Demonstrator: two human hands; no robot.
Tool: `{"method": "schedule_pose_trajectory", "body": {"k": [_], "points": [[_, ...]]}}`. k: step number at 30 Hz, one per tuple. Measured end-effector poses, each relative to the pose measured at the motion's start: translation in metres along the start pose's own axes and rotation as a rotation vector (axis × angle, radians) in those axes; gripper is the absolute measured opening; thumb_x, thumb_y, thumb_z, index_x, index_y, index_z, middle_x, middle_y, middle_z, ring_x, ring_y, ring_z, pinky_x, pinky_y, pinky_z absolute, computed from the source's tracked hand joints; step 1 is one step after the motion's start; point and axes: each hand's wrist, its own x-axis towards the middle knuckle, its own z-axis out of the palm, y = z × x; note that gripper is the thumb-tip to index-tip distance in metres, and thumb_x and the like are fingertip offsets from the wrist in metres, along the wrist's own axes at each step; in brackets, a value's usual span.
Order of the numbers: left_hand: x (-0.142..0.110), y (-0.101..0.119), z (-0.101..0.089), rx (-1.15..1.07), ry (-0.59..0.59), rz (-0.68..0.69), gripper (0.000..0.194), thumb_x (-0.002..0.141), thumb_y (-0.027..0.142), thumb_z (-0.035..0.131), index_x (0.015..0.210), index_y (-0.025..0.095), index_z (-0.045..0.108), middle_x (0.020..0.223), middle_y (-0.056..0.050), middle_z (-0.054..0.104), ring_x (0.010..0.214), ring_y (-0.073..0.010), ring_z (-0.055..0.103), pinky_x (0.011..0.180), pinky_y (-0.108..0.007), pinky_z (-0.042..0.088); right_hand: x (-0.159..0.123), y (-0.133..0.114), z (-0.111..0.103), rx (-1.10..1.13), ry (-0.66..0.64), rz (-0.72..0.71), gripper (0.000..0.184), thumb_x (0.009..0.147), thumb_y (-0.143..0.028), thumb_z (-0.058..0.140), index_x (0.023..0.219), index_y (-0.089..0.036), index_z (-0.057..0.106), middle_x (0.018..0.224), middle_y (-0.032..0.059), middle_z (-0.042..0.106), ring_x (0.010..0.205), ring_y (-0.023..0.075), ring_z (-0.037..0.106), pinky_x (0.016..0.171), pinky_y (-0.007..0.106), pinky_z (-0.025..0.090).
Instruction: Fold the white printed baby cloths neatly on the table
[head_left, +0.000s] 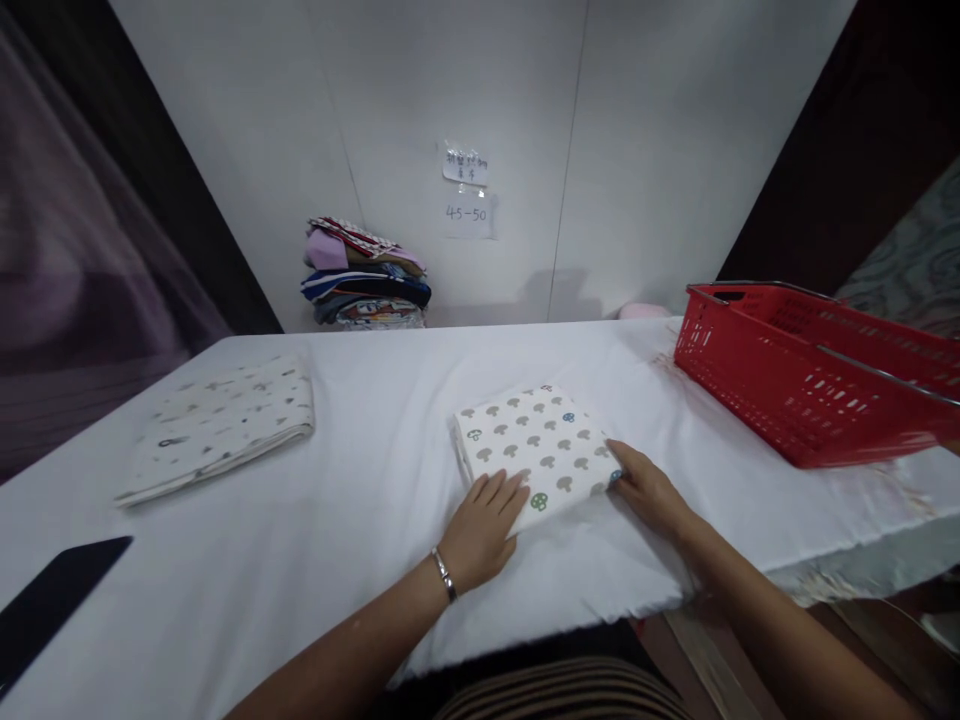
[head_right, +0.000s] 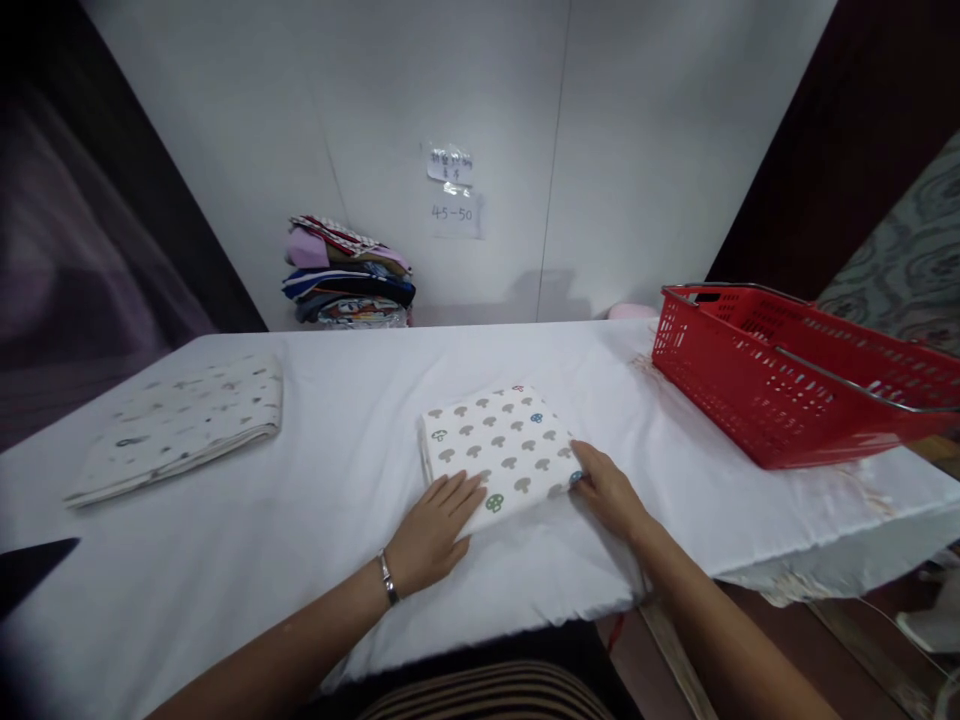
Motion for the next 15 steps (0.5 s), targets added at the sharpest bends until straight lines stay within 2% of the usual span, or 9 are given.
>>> {"method": "schedule_pose_trajectory", "body": {"k": [4, 7, 11, 13, 15], "points": [[-0.005, -0.005, 0.002, 0.013, -0.043, 0.004, 0.059, 0.08, 0.022, 0.044, 0.138, 0.02, 0.031, 0.148, -0.005, 0.03, 0.138, -0.0246, 0.019, 0.113, -0.046, 0.018, 0.0, 0.01, 0.001, -0.036, -0.02, -0.041, 0.048, 0.084, -0.029, 0.036, 0.131, -0.023, 0.048, 0.124, 0.0066, 0.058, 0.112, 0.0257, 0.054, 0.095, 0.046, 0.043], [-0.007, -0.01, 0.008, 0.03, -0.054, 0.015, 0.059, 0.082, 0.022, 0.043, 0.138, 0.018, 0.03, 0.149, -0.006, 0.026, 0.139, -0.0244, 0.014, 0.114, -0.045, 0.016, -0.002, 0.016, 0.004, -0.057, 0.0, -0.049, 0.047, 0.084, -0.027, 0.035, 0.128, -0.023, 0.051, 0.119, 0.0062, 0.061, 0.107, 0.0253, 0.056, 0.092, 0.045, 0.045], [-0.013, -0.009, 0.01, 0.022, -0.013, 0.018, 0.059, 0.084, 0.026, 0.043, 0.141, 0.019, 0.026, 0.15, -0.005, 0.024, 0.14, -0.023, 0.01, 0.115, -0.044, 0.014, -0.004, 0.018, 0.003, -0.041, -0.038, -0.046, 0.046, 0.085, -0.029, 0.037, 0.129, -0.024, 0.05, 0.122, 0.006, 0.06, 0.109, 0.0254, 0.056, 0.093, 0.045, 0.045], [-0.016, -0.004, 0.005, -0.01, -0.009, -0.004, 0.057, 0.087, 0.031, 0.042, 0.141, 0.02, 0.026, 0.149, -0.005, 0.026, 0.139, -0.0229, 0.012, 0.114, -0.044, 0.015, -0.005, 0.016, -0.002, -0.016, -0.064, -0.037, 0.048, 0.085, -0.031, 0.038, 0.131, -0.024, 0.048, 0.127, 0.0065, 0.056, 0.115, 0.0258, 0.052, 0.097, 0.046, 0.043], [-0.015, 0.004, -0.007, -0.06, -0.016, -0.041, 0.057, 0.087, 0.044, 0.041, 0.139, 0.021, 0.03, 0.148, -0.006, 0.03, 0.138, -0.024, 0.018, 0.114, -0.045, 0.017, -0.004, 0.009, -0.009, 0.032, -0.077, -0.059, 0.051, 0.085, -0.035, 0.04, 0.134, -0.023, 0.044, 0.138, 0.0068, 0.045, 0.125, 0.0258, 0.044, 0.101, 0.045, 0.04]]}}
